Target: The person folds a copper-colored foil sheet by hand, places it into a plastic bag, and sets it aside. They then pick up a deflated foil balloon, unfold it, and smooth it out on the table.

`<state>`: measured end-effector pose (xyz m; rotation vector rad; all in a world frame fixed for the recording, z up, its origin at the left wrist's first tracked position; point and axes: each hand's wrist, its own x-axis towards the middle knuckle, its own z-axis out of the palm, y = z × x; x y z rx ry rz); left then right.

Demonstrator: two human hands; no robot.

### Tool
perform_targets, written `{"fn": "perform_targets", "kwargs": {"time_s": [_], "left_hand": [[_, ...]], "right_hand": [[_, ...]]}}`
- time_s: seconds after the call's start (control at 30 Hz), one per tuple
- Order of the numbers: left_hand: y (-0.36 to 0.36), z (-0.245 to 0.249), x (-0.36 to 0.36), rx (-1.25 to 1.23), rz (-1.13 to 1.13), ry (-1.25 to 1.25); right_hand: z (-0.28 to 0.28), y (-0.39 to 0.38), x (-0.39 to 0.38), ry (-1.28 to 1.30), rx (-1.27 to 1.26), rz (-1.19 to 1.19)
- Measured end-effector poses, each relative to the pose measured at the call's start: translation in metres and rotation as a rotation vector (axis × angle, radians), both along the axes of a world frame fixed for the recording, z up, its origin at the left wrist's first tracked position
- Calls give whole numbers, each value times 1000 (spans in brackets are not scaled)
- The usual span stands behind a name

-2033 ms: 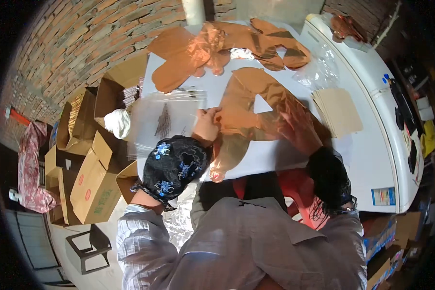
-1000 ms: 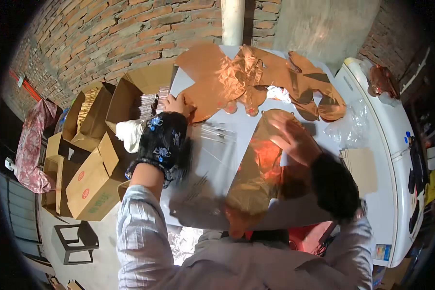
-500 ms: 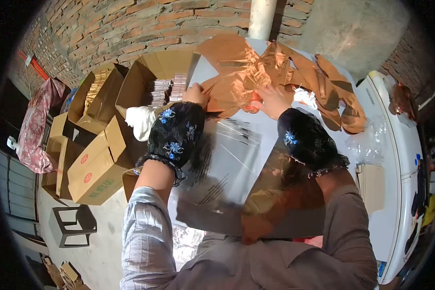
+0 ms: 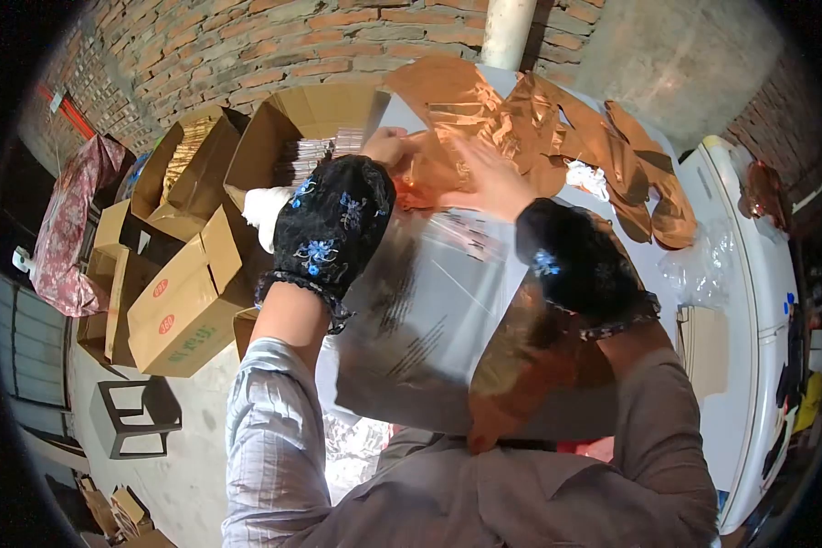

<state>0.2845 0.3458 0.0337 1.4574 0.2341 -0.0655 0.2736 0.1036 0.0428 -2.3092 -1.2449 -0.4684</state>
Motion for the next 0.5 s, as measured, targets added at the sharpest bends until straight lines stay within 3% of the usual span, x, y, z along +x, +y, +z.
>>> {"fn": "perform_targets", "kwargs": {"time_s": [0.1,0.2,0.3,0.33,0.43,0.5], "left_hand": [[-17,5,-10,-144,-33,-72],[5,-15,2,198,43,-25],[31,-54,3,841,331,-221],[34,-51,-3,1021,321,-99],[26,-44,-15,1354,193,-4],[15,-25,-22,1287,111,87]], "right_hand": [[-5,30,-4,141,36,-49],[-15,40,18,256,-9,-190],[-25,36,18,321,110,-145],[-29,35,16,327,159,-103],[-25,31,7,464,136,-63],[-19,31,5,538,71,-67]]}}
